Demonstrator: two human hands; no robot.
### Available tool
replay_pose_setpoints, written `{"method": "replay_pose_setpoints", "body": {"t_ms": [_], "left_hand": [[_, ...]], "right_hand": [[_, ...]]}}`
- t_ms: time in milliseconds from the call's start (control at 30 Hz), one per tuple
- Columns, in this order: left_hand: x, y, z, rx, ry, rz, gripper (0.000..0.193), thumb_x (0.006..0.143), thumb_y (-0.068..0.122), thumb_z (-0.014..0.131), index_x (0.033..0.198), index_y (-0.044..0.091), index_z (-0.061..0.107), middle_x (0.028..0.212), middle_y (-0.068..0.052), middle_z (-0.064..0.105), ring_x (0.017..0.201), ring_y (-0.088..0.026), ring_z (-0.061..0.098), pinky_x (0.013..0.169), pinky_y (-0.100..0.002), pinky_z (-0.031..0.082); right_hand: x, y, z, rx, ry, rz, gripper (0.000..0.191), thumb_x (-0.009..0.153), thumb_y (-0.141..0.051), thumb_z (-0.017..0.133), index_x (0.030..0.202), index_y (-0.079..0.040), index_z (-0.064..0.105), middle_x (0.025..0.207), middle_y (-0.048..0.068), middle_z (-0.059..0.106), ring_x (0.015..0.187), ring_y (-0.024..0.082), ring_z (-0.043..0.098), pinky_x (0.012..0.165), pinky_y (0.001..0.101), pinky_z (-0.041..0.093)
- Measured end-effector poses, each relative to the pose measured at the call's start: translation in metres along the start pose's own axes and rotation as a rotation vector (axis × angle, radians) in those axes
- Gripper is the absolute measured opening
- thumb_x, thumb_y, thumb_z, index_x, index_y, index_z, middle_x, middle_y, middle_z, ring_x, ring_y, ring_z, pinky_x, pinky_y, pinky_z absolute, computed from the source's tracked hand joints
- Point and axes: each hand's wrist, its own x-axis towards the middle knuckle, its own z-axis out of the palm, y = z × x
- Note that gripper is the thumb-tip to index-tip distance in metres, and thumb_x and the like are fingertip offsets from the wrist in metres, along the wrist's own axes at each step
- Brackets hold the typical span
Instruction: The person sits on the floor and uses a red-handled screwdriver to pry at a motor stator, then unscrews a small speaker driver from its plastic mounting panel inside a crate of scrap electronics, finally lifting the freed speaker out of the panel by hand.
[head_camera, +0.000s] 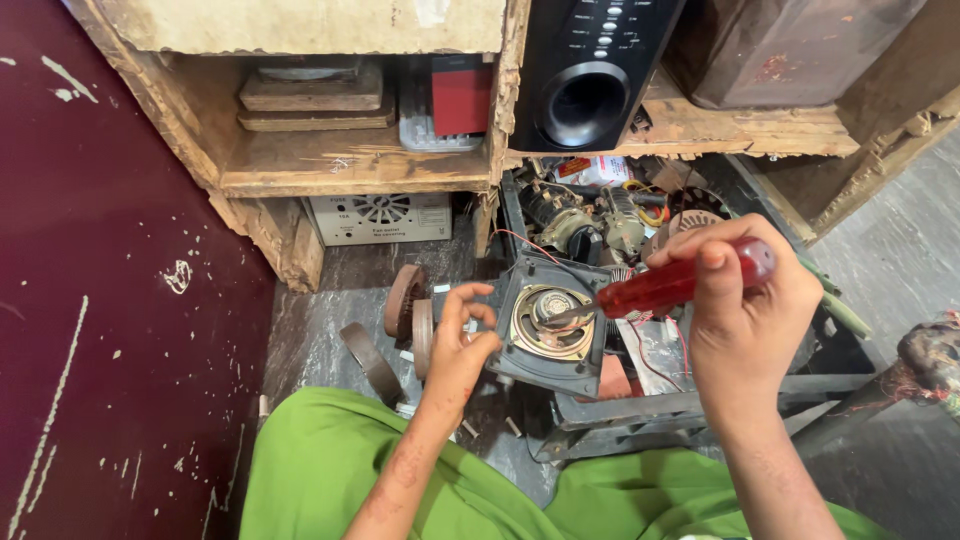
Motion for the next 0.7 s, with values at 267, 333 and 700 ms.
{"method": "replay_pose_setpoints", "body": {"t_ms": [267, 333, 700], "left_hand": [[0.002, -0.003, 0.001, -0.110, -0.074, -0.024, 0.054, 0.083, 0.005, 0.062, 0.136, 0.011, 0.062, 0.109, -0.001, 0.062, 0.096, -0.006, 0.059, 0.084, -0.017, 0.047], [0.001, -0.004, -0.001, -0.075, -0.041, -0.092, 0.053, 0.082, 0.007, 0.064, 0.135, 0.011, 0.064, 0.100, 0.003, 0.059, 0.082, -0.004, 0.054, 0.063, -0.018, 0.037], [-0.002, -0.003, -0.009, -0.074, -0.081, -0.096, 0.051, 0.084, 0.009, 0.066, 0.136, 0.009, 0.065, 0.071, 0.011, 0.049, 0.060, 0.002, 0.041, 0.048, -0.018, 0.026]], "right_hand": [[-0.008, -0.013, 0.005, -0.071, 0.076, -0.157, 0.065, 0.113, -0.059, 0.058, 0.098, 0.003, 0.059, 0.088, 0.011, 0.069, 0.087, 0.017, 0.073, 0.084, 0.0272, 0.059], [-0.014, -0.015, 0.007, -0.032, 0.135, -0.213, 0.066, 0.114, -0.060, 0.058, 0.098, 0.004, 0.058, 0.087, 0.011, 0.067, 0.085, 0.018, 0.073, 0.082, 0.0276, 0.060], [-0.029, 0.001, 0.029, 0.043, 0.009, -0.114, 0.069, 0.118, -0.058, 0.058, 0.098, 0.008, 0.056, 0.089, 0.016, 0.066, 0.084, 0.020, 0.071, 0.082, 0.0286, 0.060]]}}
